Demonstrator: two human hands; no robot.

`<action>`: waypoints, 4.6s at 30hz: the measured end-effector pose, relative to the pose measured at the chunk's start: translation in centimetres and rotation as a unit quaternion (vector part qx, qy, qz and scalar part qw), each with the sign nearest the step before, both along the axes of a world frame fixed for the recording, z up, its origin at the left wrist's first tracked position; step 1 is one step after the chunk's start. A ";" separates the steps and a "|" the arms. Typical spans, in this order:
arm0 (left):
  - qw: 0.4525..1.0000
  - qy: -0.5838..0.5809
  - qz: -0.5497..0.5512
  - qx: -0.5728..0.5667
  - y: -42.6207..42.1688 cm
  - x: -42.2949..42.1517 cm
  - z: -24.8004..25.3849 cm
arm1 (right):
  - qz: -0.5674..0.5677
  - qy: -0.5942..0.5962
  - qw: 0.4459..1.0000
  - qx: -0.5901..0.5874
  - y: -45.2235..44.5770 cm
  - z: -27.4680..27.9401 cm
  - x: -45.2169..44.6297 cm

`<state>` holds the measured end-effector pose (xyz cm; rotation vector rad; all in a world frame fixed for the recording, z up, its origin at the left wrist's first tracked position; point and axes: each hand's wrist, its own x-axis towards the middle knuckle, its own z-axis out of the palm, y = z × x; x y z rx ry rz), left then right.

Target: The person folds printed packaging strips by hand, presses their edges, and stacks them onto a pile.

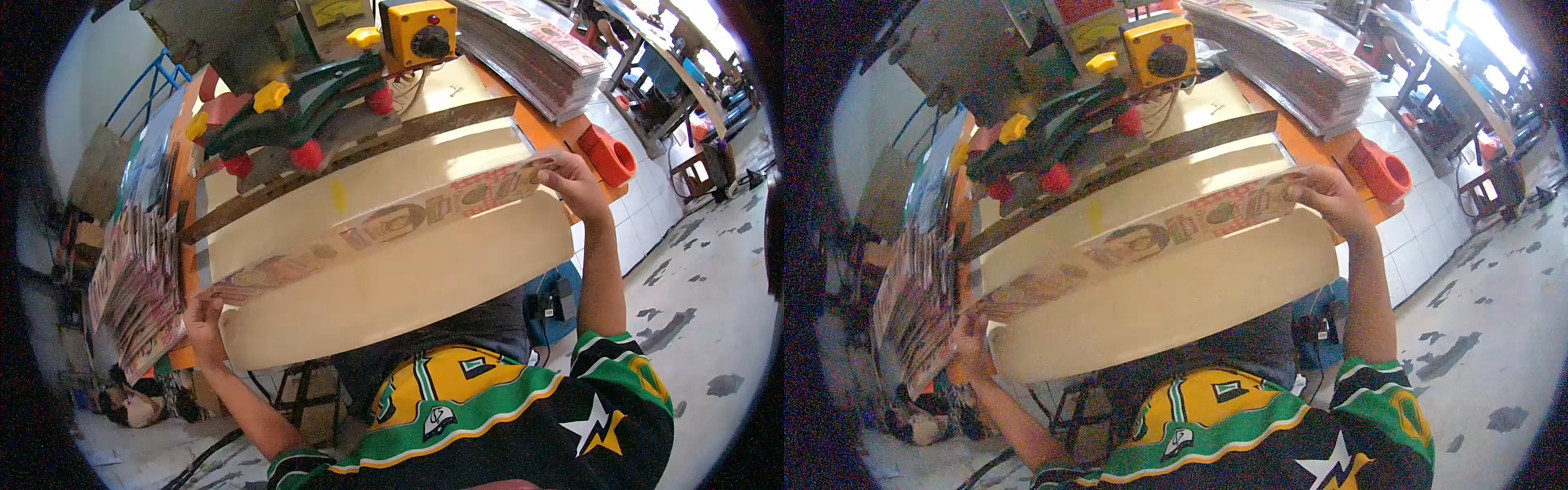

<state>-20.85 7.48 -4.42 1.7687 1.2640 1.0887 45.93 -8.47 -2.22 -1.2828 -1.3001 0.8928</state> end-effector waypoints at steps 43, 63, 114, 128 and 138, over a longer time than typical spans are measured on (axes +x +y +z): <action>0.800 -0.538 -0.249 -0.088 -0.9 1.6 -6.2 | 0.164 0.349 0.921 0.062 0.4 -3.6 -3.5; 0.994 -0.026 0.071 -0.080 -1.3 4.8 0.3 | -0.114 -0.029 0.991 -0.063 1.6 -1.3 -4.4; 0.970 0.233 0.072 0.000 4.4 7.4 1.0 | -0.252 -0.434 0.865 -0.019 6.9 -2.1 -5.6; 0.965 0.215 0.147 0.020 3.5 6.7 0.6 | -0.238 -0.374 0.895 -0.035 6.2 -1.9 -5.3; 0.969 0.150 0.186 0.065 3.3 6.2 -0.3 | -0.210 -0.365 0.907 0.009 6.5 -0.9 -7.7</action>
